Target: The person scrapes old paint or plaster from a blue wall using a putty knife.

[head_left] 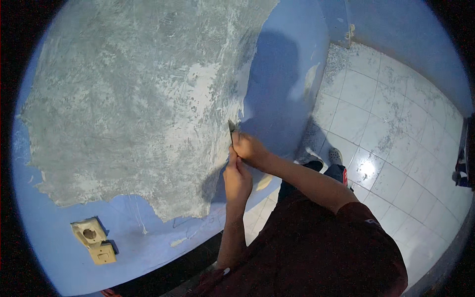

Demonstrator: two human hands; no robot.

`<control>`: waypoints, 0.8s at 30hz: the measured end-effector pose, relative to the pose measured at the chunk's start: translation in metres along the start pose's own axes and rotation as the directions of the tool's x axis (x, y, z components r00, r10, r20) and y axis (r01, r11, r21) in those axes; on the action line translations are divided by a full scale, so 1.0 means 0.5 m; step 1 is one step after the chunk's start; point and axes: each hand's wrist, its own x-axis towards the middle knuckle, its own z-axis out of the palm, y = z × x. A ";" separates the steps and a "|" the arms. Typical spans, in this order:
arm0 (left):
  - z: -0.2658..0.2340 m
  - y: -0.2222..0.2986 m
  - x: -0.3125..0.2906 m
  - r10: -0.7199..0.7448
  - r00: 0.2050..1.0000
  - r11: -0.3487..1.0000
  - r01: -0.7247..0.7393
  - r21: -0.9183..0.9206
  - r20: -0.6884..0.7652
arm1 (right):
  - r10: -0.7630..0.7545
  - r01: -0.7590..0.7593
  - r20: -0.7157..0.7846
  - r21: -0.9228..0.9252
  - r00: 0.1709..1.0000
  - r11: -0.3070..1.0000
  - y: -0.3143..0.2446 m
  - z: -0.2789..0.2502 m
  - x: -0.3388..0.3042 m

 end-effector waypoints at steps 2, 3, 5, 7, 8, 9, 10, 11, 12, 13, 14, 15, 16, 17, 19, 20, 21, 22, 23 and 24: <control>0.011 0.023 0.016 -0.046 0.998 0.996 0.043 0.076 0.036 | 0.036 -0.035 -0.022 0.042 0.999 0.998 0.026 0.002 0.002; 0.016 0.032 0.018 -0.100 0.993 0.985 0.090 0.149 0.067 | 0.073 -0.069 -0.035 0.085 0.997 0.994 0.031 -0.003 0.000; 0.010 0.040 0.009 -0.111 0.991 0.986 0.101 0.131 0.068 | 0.049 -0.044 -0.042 0.108 0.998 0.993 0.027 -0.005 -0.007; 0.004 0.037 0.005 -0.109 0.991 0.988 0.100 0.117 0.073 | 0.028 -0.020 -0.062 0.127 0.998 0.992 0.023 -0.002 -0.007; 0.004 0.028 0.002 -0.109 0.992 0.988 0.101 0.118 0.063 | 0.038 -0.034 -0.039 0.091 0.999 0.995 0.025 0.009 -0.009; 0.001 0.029 0.001 -0.111 0.993 0.987 0.105 0.118 0.047 | 0.042 -0.042 -0.012 0.056 0.999 0.998 0.025 0.016 -0.008; 0.006 0.036 0.006 -0.110 0.993 0.988 0.104 0.118 0.043 | 0.038 -0.037 -0.013 0.056 0.999 0.998 0.034 0.016 -0.008; 0.017 0.049 0.015 -0.143 0.986 0.981 0.131 0.142 0.084 | 0.034 -0.030 -0.039 0.112 0.999 0.993 0.049 0.012 -0.007; 0.025 0.055 0.016 -0.181 0.975 0.973 0.159 0.166 0.128 | 0.037 -0.026 -0.060 0.166 0.998 0.986 0.048 -0.001 -0.009; 0.022 0.048 0.009 -0.184 0.974 0.973 0.163 0.164 0.128 | 0.037 -0.027 -0.057 0.166 0.998 0.986 0.038 -0.007 -0.012; 0.014 0.037 0.000 -0.118 0.989 0.988 0.108 0.106 0.093 | 0.047 -0.040 -0.036 0.174 0.998 0.984 0.025 -0.011 -0.016; 0.008 0.029 -0.001 -0.046 0.997 0.998 0.044 0.052 0.054 | 0.055 -0.051 -0.022 0.181 0.998 0.982 0.010 -0.019 -0.010; 0.007 0.023 0.000 -0.043 0.998 0.998 0.040 0.053 0.054 | 0.055 -0.049 -0.026 0.180 0.998 0.982 0.005 -0.014 -0.006; 0.007 0.016 0.003 -0.011 0.999 0.996 0.008 0.087 0.042 | 0.107 -0.104 -0.015 0.151 0.994 0.983 0.001 -0.010 -0.001; 0.012 0.023 0.006 0.017 1.000 0.993 -0.019 0.119 0.015 | 0.145 -0.144 0.002 0.122 0.989 0.982 0.012 -0.004 0.001; 0.022 0.034 0.010 -0.047 0.998 0.990 0.042 0.135 0.032 | 0.110 -0.106 -0.033 0.112 0.993 0.988 0.029 -0.003 -0.001; 0.030 0.037 0.008 -0.113 0.992 0.983 0.104 0.151 0.055 | 0.083 -0.076 -0.067 0.101 0.994 0.992 0.032 -0.008 -0.006; 0.025 0.028 0.001 -0.116 0.992 0.983 0.107 0.150 0.056 | 0.083 -0.077 -0.064 0.100 0.994 0.992 0.026 -0.005 -0.008; 0.017 0.014 -0.007 -0.040 0.999 0.993 0.036 0.113 0.033 | 0.095 -0.093 -0.016 0.082 0.995 0.992 0.017 0.000 -0.009; 0.011 0.002 -0.006 0.044 0.999 0.996 -0.045 0.078 0.012 | 0.109 -0.110 0.023 0.060 0.994 0.992 0.011 -0.001 -0.004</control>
